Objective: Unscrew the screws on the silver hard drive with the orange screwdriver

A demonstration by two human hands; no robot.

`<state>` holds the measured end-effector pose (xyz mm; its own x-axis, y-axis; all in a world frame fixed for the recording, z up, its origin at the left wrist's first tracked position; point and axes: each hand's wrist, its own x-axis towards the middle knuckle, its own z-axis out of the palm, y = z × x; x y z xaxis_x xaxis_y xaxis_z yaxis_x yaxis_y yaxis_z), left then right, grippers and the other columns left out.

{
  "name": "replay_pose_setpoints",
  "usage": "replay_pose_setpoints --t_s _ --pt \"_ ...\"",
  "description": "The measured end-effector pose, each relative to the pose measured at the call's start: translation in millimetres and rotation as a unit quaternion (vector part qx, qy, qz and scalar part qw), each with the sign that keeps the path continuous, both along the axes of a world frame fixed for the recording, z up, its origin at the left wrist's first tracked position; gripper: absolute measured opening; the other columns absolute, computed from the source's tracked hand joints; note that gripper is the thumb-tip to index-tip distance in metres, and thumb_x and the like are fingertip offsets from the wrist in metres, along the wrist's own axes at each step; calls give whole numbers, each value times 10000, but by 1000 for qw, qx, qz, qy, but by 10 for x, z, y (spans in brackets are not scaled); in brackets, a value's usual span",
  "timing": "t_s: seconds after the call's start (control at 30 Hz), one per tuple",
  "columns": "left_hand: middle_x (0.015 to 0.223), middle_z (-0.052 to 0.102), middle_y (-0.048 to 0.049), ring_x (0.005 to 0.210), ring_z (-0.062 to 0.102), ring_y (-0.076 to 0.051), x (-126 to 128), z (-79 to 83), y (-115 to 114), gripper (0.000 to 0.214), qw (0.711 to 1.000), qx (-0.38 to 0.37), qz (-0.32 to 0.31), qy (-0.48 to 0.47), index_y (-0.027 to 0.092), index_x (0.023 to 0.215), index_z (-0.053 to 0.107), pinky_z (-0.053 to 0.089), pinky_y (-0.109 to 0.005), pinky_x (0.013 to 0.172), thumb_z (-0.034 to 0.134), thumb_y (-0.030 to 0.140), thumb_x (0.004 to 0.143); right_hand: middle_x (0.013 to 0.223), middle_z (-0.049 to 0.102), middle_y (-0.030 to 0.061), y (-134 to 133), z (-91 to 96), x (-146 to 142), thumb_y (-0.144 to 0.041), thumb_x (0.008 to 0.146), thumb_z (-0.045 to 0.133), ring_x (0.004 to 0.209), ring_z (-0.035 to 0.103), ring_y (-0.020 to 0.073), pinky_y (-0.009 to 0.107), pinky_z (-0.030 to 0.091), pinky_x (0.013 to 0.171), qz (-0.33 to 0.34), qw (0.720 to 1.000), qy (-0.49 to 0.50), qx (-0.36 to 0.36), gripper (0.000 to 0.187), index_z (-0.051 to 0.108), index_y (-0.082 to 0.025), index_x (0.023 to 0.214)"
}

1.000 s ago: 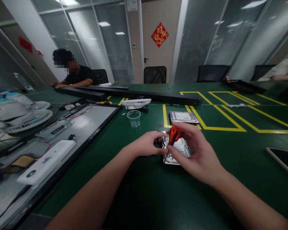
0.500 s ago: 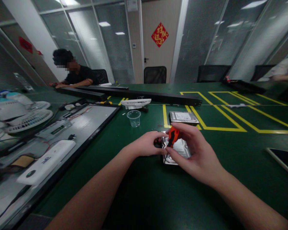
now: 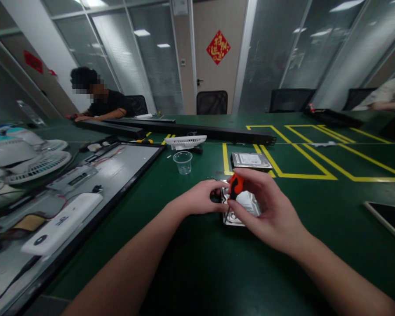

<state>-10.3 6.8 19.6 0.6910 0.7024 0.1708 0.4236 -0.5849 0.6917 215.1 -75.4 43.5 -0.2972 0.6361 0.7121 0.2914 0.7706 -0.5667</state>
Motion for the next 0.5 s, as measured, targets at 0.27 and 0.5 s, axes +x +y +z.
replay_pose_setpoints --t_s 0.27,0.5 --pt "1273 776 -113 1126 732 -328 -4 -19 13 569 1000 8 12 15 216 1358 776 569 -434 990 913 501 886 1419 733 69 5 -9 -10 -214 1030 789 1237 770 288 477 657 1077 0 999 22 -28 648 559 -417 1601" --pt "1286 790 -90 1109 726 -308 0 -5 8 544 1000 19 10 13 250 1362 782 553 -394 949 916 490 893 1468 708 80 -33 42 -28 -155 1041 717 1221 781 259 461 664 1104 42 997 40 -54 666 503 -401 1622"
